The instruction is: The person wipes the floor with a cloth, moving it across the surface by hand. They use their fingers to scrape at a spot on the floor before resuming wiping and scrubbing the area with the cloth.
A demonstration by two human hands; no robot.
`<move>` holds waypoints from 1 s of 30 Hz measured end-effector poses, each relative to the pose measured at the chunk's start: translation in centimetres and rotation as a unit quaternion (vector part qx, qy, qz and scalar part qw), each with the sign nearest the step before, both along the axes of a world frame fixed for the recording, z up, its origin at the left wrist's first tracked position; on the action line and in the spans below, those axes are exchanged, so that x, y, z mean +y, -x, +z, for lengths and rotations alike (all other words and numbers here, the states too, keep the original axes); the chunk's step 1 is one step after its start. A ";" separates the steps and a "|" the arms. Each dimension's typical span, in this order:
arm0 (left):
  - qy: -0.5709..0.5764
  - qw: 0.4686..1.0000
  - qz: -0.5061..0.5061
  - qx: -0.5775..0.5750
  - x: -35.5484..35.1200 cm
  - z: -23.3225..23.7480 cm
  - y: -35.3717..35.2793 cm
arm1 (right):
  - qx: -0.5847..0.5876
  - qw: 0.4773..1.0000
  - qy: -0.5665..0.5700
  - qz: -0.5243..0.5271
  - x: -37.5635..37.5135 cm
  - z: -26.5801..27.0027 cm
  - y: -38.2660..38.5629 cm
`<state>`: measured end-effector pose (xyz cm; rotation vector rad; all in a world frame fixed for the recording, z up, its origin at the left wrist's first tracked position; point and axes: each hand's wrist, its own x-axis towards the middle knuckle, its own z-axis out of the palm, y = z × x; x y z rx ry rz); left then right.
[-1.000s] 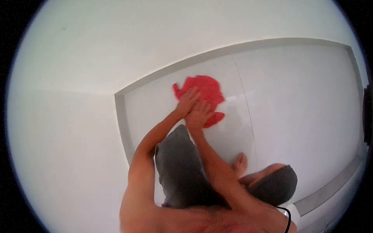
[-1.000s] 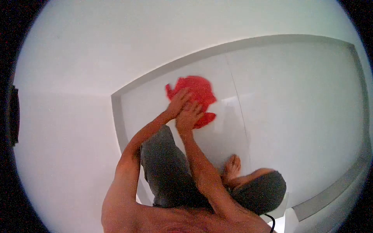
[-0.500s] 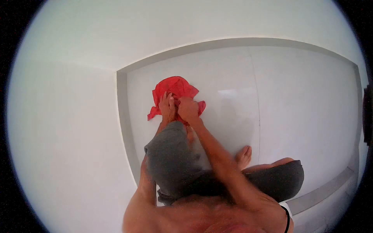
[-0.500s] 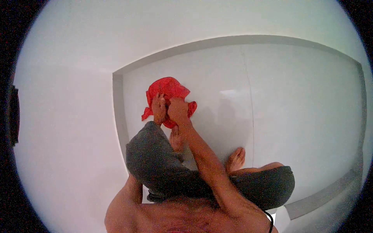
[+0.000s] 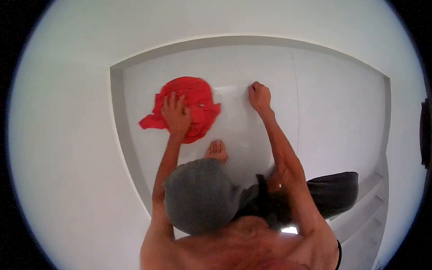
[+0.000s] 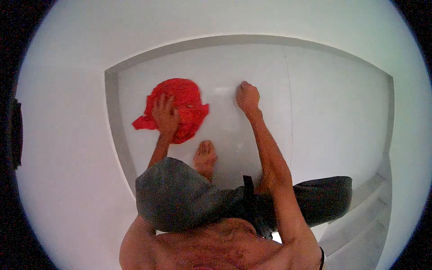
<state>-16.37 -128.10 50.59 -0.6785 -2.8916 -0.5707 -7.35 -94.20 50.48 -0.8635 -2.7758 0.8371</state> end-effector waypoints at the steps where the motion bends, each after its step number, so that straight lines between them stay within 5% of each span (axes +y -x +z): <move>1: 0.002 1.000 0.013 0.014 -1.9 -0.5 0.5 | -0.007 1.000 -0.021 0.010 0.2 0.5 0.7; 15: -0.098 0.992 0.072 0.029 -8.0 0.3 1.2 | -0.154 0.955 -0.196 0.161 -0.3 2.1 4.1; 18: -0.085 0.993 0.077 0.017 -8.7 0.5 1.1 | -0.156 0.976 -0.149 0.020 0.4 2.0 4.5; 22: -0.077 0.994 0.072 0.016 -9.2 0.7 1.1 | -0.099 0.963 -0.168 0.188 -1.6 2.1 4.0; 26: -0.081 0.994 0.074 0.024 -9.3 0.8 1.1 | -0.137 0.986 -0.085 -0.037 -0.3 2.0 4.9; 29: -0.079 0.994 0.079 0.016 -8.9 0.5 0.7 | -0.057 0.963 -0.160 0.209 -2.8 1.5 4.3; 30: -0.080 0.993 0.080 0.017 -8.8 0.5 0.7 | -0.075 0.969 -0.148 0.185 -3.5 2.2 5.1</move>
